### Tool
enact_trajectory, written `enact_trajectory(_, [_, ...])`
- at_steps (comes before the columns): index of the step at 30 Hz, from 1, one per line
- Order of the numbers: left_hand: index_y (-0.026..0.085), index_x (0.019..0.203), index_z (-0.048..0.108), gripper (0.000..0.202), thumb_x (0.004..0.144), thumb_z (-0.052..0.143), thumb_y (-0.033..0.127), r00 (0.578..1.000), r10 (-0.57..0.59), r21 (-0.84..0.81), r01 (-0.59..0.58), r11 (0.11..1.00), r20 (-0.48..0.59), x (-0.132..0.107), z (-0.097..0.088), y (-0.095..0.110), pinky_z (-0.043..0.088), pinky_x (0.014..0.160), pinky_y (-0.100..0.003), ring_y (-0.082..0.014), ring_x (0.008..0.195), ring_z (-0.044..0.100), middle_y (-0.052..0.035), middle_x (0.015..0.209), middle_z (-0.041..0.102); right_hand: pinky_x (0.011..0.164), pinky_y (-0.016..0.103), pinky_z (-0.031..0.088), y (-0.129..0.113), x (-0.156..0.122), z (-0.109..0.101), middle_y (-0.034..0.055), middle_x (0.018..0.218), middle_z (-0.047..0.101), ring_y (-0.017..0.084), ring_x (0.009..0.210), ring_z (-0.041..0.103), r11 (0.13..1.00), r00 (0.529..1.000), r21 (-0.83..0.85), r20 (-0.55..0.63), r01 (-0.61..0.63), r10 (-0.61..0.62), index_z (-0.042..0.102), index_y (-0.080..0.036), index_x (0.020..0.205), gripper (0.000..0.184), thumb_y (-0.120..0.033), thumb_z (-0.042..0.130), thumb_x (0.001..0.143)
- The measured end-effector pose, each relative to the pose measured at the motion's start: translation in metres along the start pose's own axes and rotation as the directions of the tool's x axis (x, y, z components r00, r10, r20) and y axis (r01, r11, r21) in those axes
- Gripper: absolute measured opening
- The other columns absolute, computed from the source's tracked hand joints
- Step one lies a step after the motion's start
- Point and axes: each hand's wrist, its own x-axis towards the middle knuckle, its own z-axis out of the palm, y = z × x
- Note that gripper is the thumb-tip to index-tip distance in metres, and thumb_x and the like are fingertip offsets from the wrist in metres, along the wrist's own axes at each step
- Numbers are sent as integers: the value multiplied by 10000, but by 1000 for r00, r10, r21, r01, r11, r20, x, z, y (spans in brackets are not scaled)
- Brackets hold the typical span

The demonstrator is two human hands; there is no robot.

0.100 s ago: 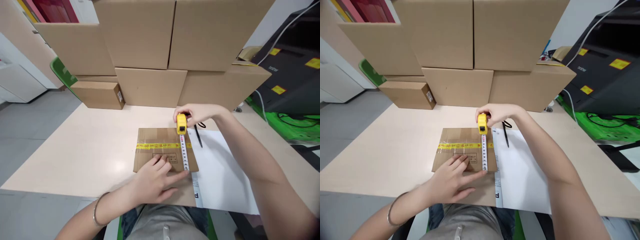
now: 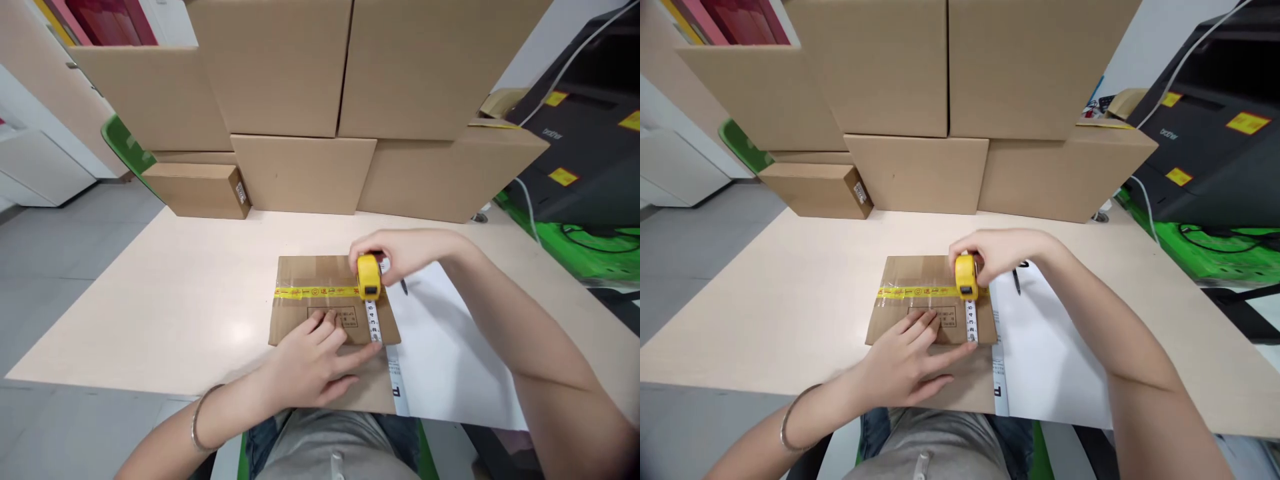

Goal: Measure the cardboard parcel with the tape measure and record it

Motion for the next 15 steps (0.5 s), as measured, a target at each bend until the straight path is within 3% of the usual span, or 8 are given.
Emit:
enact_trajectory(6, [341, 1582, 394, 627, 1001, 510, 545, 1000, 15, 4, -15, 1000, -23, -3, 5, 5, 456, 1025, -526, -362, 1180, 614, -126, 1144, 654, 748, 260, 496, -28, -30, 44, 4, 981, 676, 166, 880, 632, 999, 1000, 47, -24, -8, 9, 706, -216, 1031, 395, -76, 679, 663])
enact_trajectory(9, [391, 1583, 371, 642, 990, 501, 602, 994, -34, -199, 13, 980, -102, -9, -5, 4, 488, 1018, -552, -364, 1241, 586, -139, 1229, 628, 662, 258, 488, -25, -51, 51, 17, 934, 685, 166, 801, 630, 988, 994, 127, -63, -84, 92, 726, -215, 1018, 264, -205, 744, 755])
enact_trajectory(11, [371, 1597, 341, 665, 990, 520, 573, 967, -164, -384, 79, 920, -195, -18, -12, -6, 502, 1040, -552, -346, 1292, 557, -147, 1319, 583, 635, 272, 494, -16, -67, 54, 38, 922, 698, 181, 776, 633, 958, 972, 238, -130, -162, 197, 717, -203, 1006, 253, -345, 771, 804])
enact_trajectory(12, [348, 1607, 324, 664, 999, 536, 511, 928, -289, -452, 159, 878, -235, -23, -14, -15, 504, 1053, -546, -333, 1310, 546, -150, 1351, 562, 635, 282, 501, -9, -74, 56, 47, 926, 701, 192, 779, 636, 929, 946, 313, -186, -197, 264, 710, -202, 1012, 295, -417, 771, 819])
enact_trajectory(13, [335, 1608, 322, 651, 1007, 553, 433, 847, -464, -494, 296, 818, -261, -28, -14, -26, 498, 1069, -546, -317, 1307, 549, -146, 1364, 553, 640, 291, 505, 0, -80, 60, 53, 934, 701, 200, 784, 636, 893, 906, 392, -254, -223, 338, 702, -206, 1023, 341, -479, 766, 827])
enact_trajectory(15, [281, 1550, 430, 584, 1003, 574, 428, 612, -758, -559, 555, 616, -227, -35, -9, -52, 488, 1082, -555, -314, 1291, 562, -140, 1347, 561, 614, 291, 481, 19, -88, 69, 43, 894, 673, 187, 735, 603, 813, 798, 532, -371, -237, 475, 681, -218, 1012, 392, -563, 745, 836])
